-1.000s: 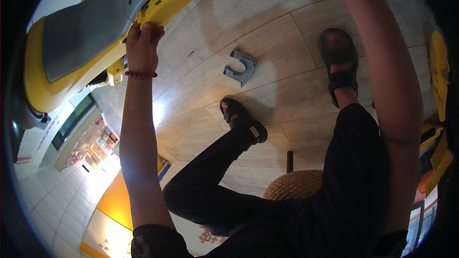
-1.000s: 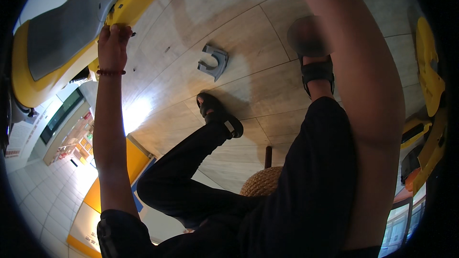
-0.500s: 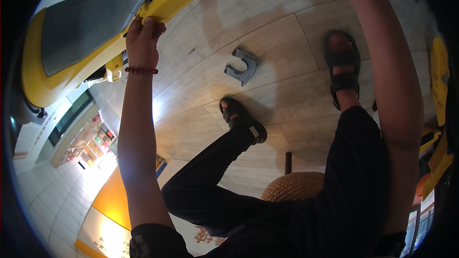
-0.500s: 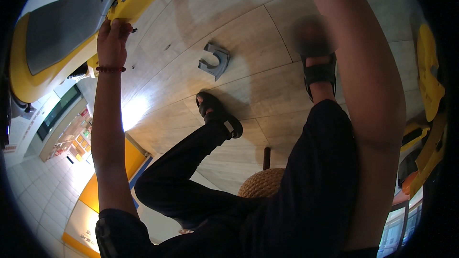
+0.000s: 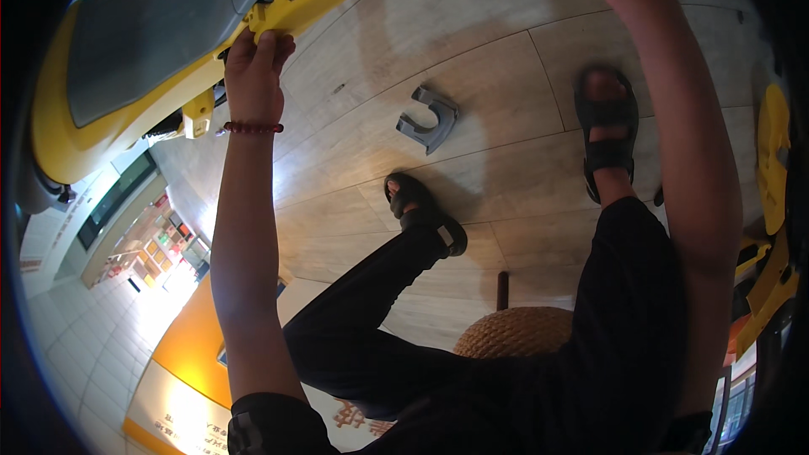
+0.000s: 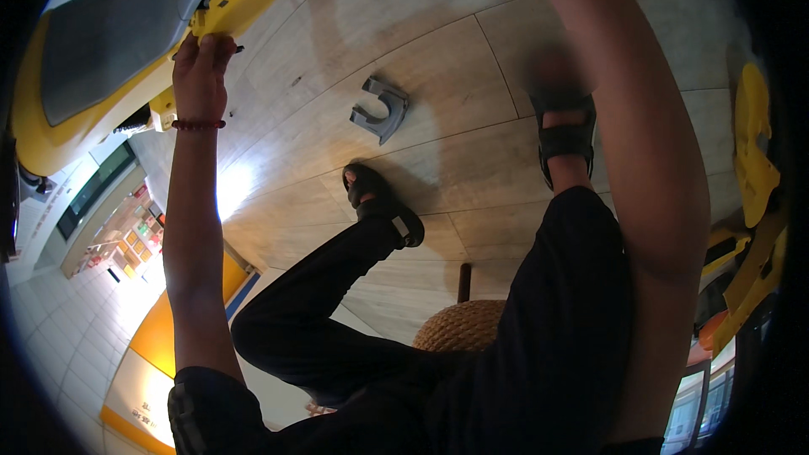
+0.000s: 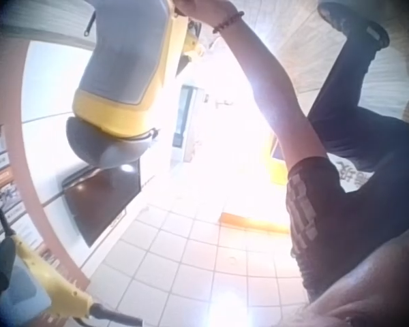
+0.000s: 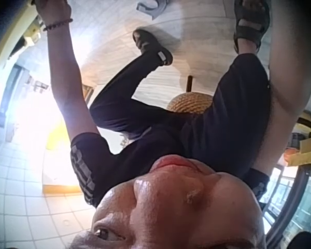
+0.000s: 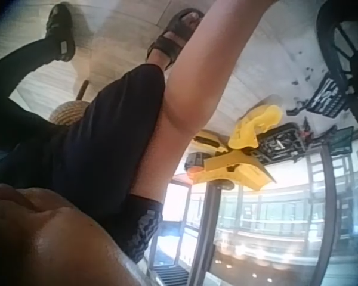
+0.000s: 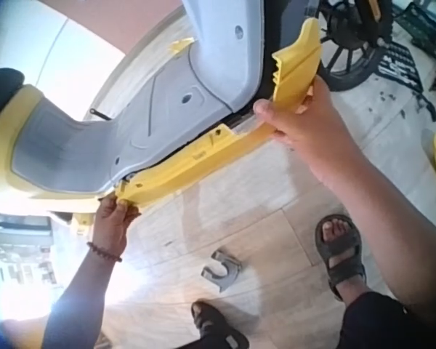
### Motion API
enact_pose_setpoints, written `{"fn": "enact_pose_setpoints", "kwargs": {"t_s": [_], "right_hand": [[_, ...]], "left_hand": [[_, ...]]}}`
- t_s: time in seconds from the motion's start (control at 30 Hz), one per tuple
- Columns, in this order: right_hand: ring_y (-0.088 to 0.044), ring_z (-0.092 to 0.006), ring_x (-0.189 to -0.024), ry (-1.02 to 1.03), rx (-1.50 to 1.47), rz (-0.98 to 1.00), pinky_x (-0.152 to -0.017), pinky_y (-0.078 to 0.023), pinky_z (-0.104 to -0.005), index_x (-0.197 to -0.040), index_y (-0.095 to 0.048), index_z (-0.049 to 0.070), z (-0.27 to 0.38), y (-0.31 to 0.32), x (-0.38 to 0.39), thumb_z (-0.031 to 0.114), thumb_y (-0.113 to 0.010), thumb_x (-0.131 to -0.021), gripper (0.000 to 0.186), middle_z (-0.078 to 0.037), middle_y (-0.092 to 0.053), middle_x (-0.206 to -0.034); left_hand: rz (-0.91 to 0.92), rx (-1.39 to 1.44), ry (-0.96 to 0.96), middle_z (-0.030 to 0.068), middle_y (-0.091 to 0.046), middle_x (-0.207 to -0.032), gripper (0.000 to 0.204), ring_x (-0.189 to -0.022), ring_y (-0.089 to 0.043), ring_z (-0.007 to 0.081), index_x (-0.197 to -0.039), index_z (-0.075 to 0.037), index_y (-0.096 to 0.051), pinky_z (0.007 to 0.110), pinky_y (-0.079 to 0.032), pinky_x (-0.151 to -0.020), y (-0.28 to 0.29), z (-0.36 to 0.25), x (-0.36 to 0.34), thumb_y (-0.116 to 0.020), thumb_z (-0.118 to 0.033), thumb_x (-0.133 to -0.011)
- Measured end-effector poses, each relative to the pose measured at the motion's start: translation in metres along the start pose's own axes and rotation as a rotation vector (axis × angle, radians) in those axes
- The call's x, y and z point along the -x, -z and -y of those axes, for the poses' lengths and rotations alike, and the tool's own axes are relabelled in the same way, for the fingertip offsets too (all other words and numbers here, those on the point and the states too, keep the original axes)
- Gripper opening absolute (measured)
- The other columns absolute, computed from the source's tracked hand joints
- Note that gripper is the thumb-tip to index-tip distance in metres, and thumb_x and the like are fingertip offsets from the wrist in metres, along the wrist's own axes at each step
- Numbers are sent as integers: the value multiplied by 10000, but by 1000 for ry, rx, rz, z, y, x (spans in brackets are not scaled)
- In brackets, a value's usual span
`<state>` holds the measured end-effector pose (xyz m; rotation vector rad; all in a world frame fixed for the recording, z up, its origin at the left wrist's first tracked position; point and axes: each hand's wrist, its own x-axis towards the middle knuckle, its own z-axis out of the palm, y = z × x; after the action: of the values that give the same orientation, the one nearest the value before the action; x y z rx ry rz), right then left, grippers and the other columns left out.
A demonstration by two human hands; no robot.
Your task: Removing and reattaching yellow plastic body panels on an electric scooter.
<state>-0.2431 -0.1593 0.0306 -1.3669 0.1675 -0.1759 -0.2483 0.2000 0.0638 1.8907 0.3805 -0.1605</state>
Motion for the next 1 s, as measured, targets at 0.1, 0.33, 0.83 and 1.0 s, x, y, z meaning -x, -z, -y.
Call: {"fn": "enact_pose_setpoints", "kwargs": {"t_s": [0.1, 0.33, 0.83, 1.0], "right_hand": [[-525, -247, -1076, 27, 20, -13, -881, -490, -353, -1303, -224, -11, 2, 3, 2, 228, -681, -810, 714, -148, -436, -1186], [-522, -248, -1082, 102, 1, -37, -887, -487, -358, -1318, -204, -13, 5, -5, 3, 222, -679, -812, 733, -148, -424, -1198], [-529, -241, -1069, 68, -104, -56, -910, -477, -374, -1356, -162, 27, -10, -4, 11, 117, -611, -849, 683, -143, -389, -1203], [-533, -240, -1066, 80, -71, -73, -920, -473, -365, -1358, -161, 27, -11, -2, 11, 93, -594, -855, 667, -141, -394, -1195]], "left_hand": [[28, 55, -7, 106, -593, -963, 279, -850, -606, 179, -1157, 40, -481, 322, -512, -813, -5, 5, -2, -507, -39, -891], [9, 64, -29, 139, -591, -980, 241, -888, -608, 213, -1125, 41, -474, 337, -513, -848, -5, 6, -2, -494, -46, -902], [-21, 132, 42, 110, -593, -985, 262, -857, -620, 203, -1124, 41, -504, 319, -526, -796, -16, 14, -3, -542, -31, -875], [15, 129, 22, 100, -603, -958, 242, -833, -623, 190, -1104, 36, -521, 311, -530, -777, -17, 16, -5, -546, -33, -873]]}}
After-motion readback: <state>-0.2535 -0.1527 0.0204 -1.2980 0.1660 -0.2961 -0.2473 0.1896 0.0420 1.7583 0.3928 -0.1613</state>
